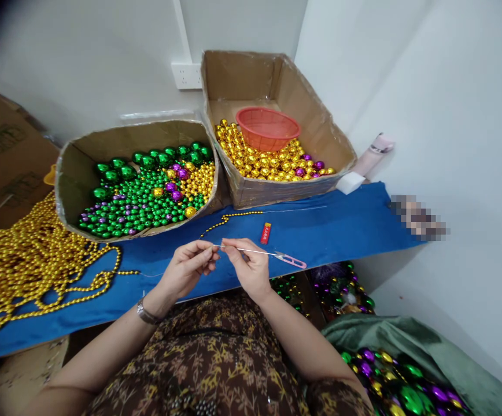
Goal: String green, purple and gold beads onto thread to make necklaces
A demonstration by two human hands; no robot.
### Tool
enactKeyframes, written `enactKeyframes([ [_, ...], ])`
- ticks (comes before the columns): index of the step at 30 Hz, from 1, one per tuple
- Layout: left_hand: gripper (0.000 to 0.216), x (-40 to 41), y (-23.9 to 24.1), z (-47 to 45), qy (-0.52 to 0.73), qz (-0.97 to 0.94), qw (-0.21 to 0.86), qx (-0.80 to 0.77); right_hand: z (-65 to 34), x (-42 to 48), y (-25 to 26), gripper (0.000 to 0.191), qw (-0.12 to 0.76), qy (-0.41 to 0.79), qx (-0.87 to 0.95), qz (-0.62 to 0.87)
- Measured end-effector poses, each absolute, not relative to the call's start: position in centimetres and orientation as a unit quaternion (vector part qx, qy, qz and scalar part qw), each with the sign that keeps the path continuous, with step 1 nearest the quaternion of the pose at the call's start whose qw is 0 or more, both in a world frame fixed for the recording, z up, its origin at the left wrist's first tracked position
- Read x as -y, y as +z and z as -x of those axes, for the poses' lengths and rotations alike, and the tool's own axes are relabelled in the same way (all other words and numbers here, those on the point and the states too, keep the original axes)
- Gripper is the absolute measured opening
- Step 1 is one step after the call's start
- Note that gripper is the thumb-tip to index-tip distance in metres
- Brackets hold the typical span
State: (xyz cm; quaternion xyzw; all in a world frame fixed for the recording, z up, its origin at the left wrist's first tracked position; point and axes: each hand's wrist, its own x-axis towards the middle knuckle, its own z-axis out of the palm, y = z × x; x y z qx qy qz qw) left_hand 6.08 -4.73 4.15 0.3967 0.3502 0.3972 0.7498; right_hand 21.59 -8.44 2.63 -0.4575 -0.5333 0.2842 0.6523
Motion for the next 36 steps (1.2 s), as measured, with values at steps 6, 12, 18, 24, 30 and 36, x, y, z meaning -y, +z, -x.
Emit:
enactKeyframes([
  [6,0.031,4.62,4.22,-6.35,0.399,-0.351,0.769,-0.356,-21.55,8.37,2.47,0.016,0.647,0.269,0.537,0.469],
  [12,0.032,4.48,4.41,-6.54,0.406,-0.319,0.781,-0.352,-21.53,8.33,2.27,0.016,0.647,0.26,0.546,0.464],
  [18,0.033,4.56,4.35,-6.48,0.403,-0.323,0.783,-0.347,-21.58,8.31,2.3,0.016,0.648,0.261,0.542,0.468],
  [24,0.031,4.54,4.19,-6.39,0.403,-0.339,0.771,-0.359,-21.61,8.25,2.22,0.016,0.653,0.266,0.537,0.463],
  [30,0.031,4.59,4.37,-6.46,0.404,-0.346,0.765,-0.363,-21.57,8.3,2.13,0.016,0.652,0.276,0.527,0.47],
  [36,0.03,4.61,4.47,-6.6,0.41,-0.336,0.772,-0.35,-21.57,8.31,2.07,0.016,0.651,0.273,0.528,0.473],
])
